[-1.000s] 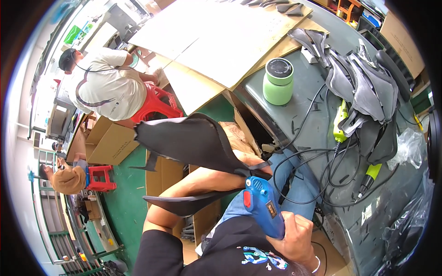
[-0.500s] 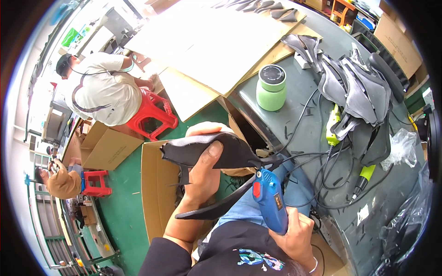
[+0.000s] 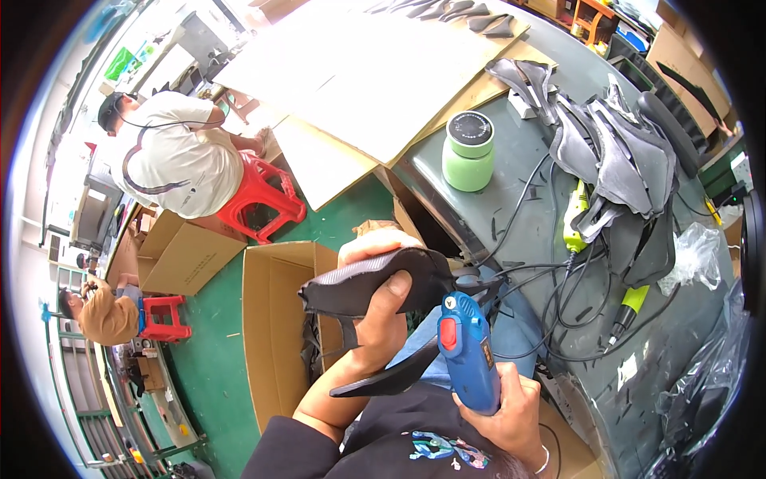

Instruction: Applying glue to bicycle seat bases and assembling them.

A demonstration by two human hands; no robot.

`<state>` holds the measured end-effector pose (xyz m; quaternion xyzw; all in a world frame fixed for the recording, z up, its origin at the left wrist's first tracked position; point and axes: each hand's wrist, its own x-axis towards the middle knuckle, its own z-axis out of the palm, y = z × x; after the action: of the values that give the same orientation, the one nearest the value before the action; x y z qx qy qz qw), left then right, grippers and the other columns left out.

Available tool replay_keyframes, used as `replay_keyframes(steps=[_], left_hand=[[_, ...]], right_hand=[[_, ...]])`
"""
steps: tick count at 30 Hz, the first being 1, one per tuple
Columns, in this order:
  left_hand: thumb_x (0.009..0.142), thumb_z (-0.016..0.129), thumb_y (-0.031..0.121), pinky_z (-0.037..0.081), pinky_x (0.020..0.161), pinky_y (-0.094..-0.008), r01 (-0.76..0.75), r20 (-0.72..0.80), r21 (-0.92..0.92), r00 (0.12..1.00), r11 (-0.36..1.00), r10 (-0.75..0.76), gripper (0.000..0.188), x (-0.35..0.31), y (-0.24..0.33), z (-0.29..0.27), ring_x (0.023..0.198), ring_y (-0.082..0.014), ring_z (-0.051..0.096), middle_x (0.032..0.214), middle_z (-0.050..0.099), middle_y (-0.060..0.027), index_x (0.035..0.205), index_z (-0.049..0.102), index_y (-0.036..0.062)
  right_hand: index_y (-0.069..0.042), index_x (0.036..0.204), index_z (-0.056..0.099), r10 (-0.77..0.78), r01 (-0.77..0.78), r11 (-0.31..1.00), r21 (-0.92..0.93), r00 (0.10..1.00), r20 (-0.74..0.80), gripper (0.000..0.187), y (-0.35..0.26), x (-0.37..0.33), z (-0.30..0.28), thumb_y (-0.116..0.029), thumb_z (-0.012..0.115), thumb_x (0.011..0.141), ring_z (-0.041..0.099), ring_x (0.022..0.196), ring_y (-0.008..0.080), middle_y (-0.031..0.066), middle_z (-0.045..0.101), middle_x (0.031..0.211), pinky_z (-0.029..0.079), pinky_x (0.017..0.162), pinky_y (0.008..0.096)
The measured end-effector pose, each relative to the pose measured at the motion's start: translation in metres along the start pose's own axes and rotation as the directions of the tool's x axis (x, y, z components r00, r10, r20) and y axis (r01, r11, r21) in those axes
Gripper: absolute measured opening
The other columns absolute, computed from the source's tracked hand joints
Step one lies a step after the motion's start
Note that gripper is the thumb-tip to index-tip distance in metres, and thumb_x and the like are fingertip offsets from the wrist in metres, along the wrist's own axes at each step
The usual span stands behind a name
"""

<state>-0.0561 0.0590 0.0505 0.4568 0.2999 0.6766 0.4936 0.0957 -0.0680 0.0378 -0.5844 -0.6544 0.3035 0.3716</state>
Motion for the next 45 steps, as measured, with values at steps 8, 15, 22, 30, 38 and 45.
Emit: replay_keyframes(steps=[8, 15, 22, 30, 38, 45], left_hand=[[0.077, 0.059, 0.013, 0.044, 0.085, -0.0338, -0.009, -0.014, -0.018, 1.0, 1.0, 0.008, 0.034, -0.011, -0.006, 0.003, 0.093, -0.0212, 0.053, 0.102, 0.052, -0.0136, 0.107, 0.047, 0.0024], [0.078, 0.057, 0.013, 0.046, 0.084, -0.0342, 0.092, -0.002, 0.004, 0.996, 0.996, -0.092, 0.033, -0.019, -0.003, 0.007, 0.094, -0.0209, 0.053, 0.105, 0.051, -0.0141, 0.108, 0.045, 0.0023], [0.074, 0.054, 0.01, 0.044, 0.085, -0.0319, 0.216, -0.013, 0.068, 0.976, 0.974, -0.216, 0.033, -0.014, 0.011, 0.011, 0.091, -0.0199, 0.054, 0.103, 0.053, -0.0128, 0.105, 0.047, 0.0019], [0.077, 0.053, -0.003, 0.043, 0.084, -0.0269, 0.294, 0.175, 0.196, 0.928, 0.935, -0.329, 0.026, 0.001, 0.031, 0.002, 0.094, -0.0145, 0.053, 0.099, 0.056, -0.0075, 0.103, 0.055, 0.0013], [0.079, 0.049, -0.012, 0.039, 0.09, -0.0273, 0.437, 0.386, 0.282, 0.763, 0.854, -0.518, 0.032, 0.008, 0.024, -0.015, 0.1, -0.014, 0.052, 0.102, 0.054, -0.0055, 0.107, 0.049, 0.0013], [0.073, 0.052, -0.012, 0.04, 0.092, -0.0304, 0.33, 0.537, 0.405, 0.669, 0.853, -0.514, 0.031, 0.008, 0.017, -0.023, 0.101, -0.0192, 0.054, 0.102, 0.057, -0.0089, 0.102, 0.054, 0.0015]], right_hand=[[0.0, 0.086, 0.048, 0.026, -0.026, 0.999, 0.025, 1.0, -0.004, 0.042, -0.004, 0.0, 0.001, -0.011, 0.08, 0.062, 0.063, 0.053, 0.0207, 0.0091, 0.06, 0.061, 0.049, 0.052, 0.0286], [0.002, 0.089, 0.05, 0.064, -0.061, 0.996, 0.064, 0.997, -0.043, 0.042, -0.006, -0.002, 0.004, -0.009, 0.076, 0.058, 0.059, 0.054, 0.0294, 0.012, 0.057, 0.062, 0.047, 0.052, 0.0352], [0.001, 0.087, 0.048, -0.012, 0.004, 0.996, -0.088, 0.995, -0.098, 0.042, -0.008, 0.001, 0.005, -0.008, 0.078, 0.059, 0.058, 0.051, 0.0273, 0.0119, 0.055, 0.06, 0.046, 0.05, 0.0344], [0.003, 0.087, 0.05, -0.075, 0.032, 0.958, -0.286, 0.987, -0.141, 0.042, -0.006, -0.001, 0.009, -0.006, 0.076, 0.055, 0.055, 0.054, 0.034, 0.0146, 0.054, 0.061, 0.044, 0.052, 0.0386], [0.002, 0.085, 0.049, -0.067, 0.055, 0.987, -0.148, 0.995, -0.075, 0.042, -0.007, -0.002, 0.005, -0.006, 0.075, 0.054, 0.054, 0.051, 0.0319, 0.0128, 0.052, 0.059, 0.044, 0.05, 0.037], [0.001, 0.086, 0.047, -0.076, 0.073, 0.994, -0.077, 0.997, -0.032, 0.045, -0.011, -0.003, 0.003, -0.007, 0.076, 0.053, 0.054, 0.051, 0.0311, 0.0121, 0.051, 0.059, 0.043, 0.049, 0.0363]])
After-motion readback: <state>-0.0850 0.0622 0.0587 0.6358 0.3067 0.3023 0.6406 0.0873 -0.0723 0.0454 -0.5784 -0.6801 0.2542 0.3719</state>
